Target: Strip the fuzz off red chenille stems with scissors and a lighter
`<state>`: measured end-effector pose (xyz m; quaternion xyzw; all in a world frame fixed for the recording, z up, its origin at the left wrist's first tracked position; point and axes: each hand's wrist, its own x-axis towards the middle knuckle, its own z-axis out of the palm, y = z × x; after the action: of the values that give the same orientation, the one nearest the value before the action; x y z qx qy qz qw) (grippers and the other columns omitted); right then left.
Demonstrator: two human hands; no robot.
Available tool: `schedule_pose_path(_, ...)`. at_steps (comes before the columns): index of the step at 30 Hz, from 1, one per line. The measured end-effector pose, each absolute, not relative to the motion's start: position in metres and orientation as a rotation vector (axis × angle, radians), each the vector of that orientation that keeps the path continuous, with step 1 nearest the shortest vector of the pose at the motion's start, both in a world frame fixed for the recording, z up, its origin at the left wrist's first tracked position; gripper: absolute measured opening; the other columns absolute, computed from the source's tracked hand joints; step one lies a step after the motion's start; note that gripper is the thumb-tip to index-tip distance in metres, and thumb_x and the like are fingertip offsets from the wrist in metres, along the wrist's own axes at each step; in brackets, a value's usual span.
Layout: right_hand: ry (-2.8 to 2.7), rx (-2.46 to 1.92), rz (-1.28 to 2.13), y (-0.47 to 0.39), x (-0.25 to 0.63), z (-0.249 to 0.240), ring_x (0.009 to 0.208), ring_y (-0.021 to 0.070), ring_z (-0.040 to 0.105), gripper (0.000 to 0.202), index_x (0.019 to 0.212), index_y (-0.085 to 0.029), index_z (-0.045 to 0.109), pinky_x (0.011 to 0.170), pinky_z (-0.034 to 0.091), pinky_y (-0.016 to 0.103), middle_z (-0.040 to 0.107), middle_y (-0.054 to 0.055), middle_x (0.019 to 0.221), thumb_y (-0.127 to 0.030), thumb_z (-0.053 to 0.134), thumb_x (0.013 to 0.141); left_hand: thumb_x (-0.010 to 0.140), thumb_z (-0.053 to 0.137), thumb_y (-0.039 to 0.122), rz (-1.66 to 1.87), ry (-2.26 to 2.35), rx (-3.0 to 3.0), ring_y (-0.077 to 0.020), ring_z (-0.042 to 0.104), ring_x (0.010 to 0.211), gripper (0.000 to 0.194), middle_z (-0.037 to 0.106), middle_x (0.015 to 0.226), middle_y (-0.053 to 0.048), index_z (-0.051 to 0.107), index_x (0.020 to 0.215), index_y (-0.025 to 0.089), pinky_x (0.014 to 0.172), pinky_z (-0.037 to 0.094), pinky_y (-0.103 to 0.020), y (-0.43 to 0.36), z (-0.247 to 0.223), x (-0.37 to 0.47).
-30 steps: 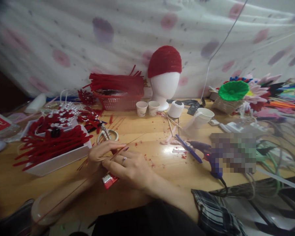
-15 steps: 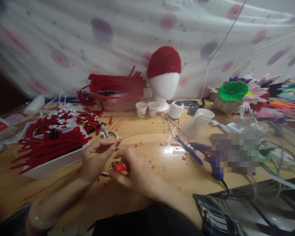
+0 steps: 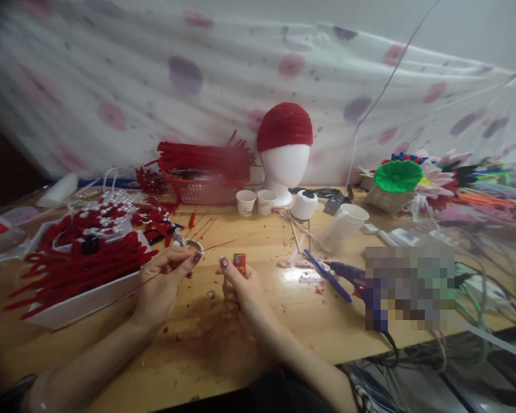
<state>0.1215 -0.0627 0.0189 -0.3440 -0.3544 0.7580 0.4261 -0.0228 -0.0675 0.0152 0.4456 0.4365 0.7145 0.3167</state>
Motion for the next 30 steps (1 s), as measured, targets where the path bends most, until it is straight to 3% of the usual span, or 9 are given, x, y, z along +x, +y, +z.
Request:
schedule_pose_path(4,-0.819,-0.800,1.836,-0.063,0.116,0.019,0.041,0.0045,0.010,0.037,0.093,-0.020,0.056,0.037,0.009,0.019,0.023,-0.015,0.046,-0.039,0.077,0.069,0.068,0.076,0.023,1.797,1.163,1.304,-0.0115,0.056,0.066,0.008,0.061,0.069,0.000,0.071,0.064,0.019,0.057,0.048,-0.022,-0.074,0.017,-0.018)
schedule_pose_path(11,-0.751,-0.707,1.873,-0.062,0.117,0.019,0.043,0.0048,0.009,0.034,0.069,-0.019,0.046,0.038,0.011,0.019,0.022,-0.013,0.047,-0.034,0.076,0.072,0.070,0.073,0.023,1.682,1.175,1.363,-0.0118,0.057,0.063,0.008,0.063,0.066,0.000,0.070,0.064,0.019,0.057,0.048,-0.023,-0.080,0.022,-0.015)
schedule_pose_path(16,-0.676,-0.683,1.878,-0.060,0.120,0.022,0.044,0.0050,0.008,0.037,0.068,-0.019,0.043,0.039,0.010,0.018,0.021,-0.013,0.048,-0.032,0.077,0.070,0.071,0.072,0.021,1.664,1.151,1.352,-0.0109,0.056,0.060,0.009,0.062,0.064,0.000,0.069,0.064,0.018,0.055,0.047,-0.022,-0.081,0.024,-0.016)
schedule_pose_path(20,-0.656,-0.715,2.008,-0.062,0.122,0.024,0.044,0.0044,0.011,0.034,0.081,-0.019,0.051,0.039,0.008,0.017,0.025,-0.013,0.051,-0.037,0.078,0.067,0.072,0.072,0.021,1.730,1.167,1.295,-0.0093,0.054,0.058,0.006,0.062,0.065,0.001,0.070,0.066,0.018,0.054,0.046,-0.020,-0.080,0.021,-0.017)
schedule_pose_path(23,-0.576,-0.772,2.224,-0.061,0.125,0.023,0.040,0.0044,0.011,0.040,0.074,-0.019,0.051,0.037,0.007,0.018,0.025,-0.012,0.048,-0.055,0.067,0.070,0.072,0.073,0.023,1.831,1.232,1.231,-0.0095,0.054,0.060,0.006,0.063,0.068,0.000,0.070,0.068,0.018,0.054,0.045,-0.020,-0.077,0.018,-0.020)
schedule_pose_path(26,-0.546,-0.813,2.358,-0.057,0.128,0.020,0.036,0.0046,0.007,0.056,0.053,-0.020,0.038,0.034,0.005,0.018,0.020,-0.011,0.040,-0.070,0.044,0.077,0.070,0.074,0.024,1.891,1.280,1.179,-0.0093,0.054,0.060,0.007,0.063,0.068,0.001,0.071,0.069,0.017,0.055,0.045,-0.020,-0.074,0.017,-0.022)
schedule_pose_path(30,-0.499,-0.822,2.335,-0.054,0.129,0.019,0.034,0.0052,0.006,0.055,0.047,-0.021,0.026,0.033,0.004,0.018,0.018,-0.009,0.037,-0.061,0.032,0.083,0.071,0.073,0.022,1.895,1.255,1.239,-0.0101,0.055,0.065,0.005,0.062,0.068,0.001,0.071,0.069,0.018,0.060,0.045,-0.021,-0.073,0.017,-0.022)
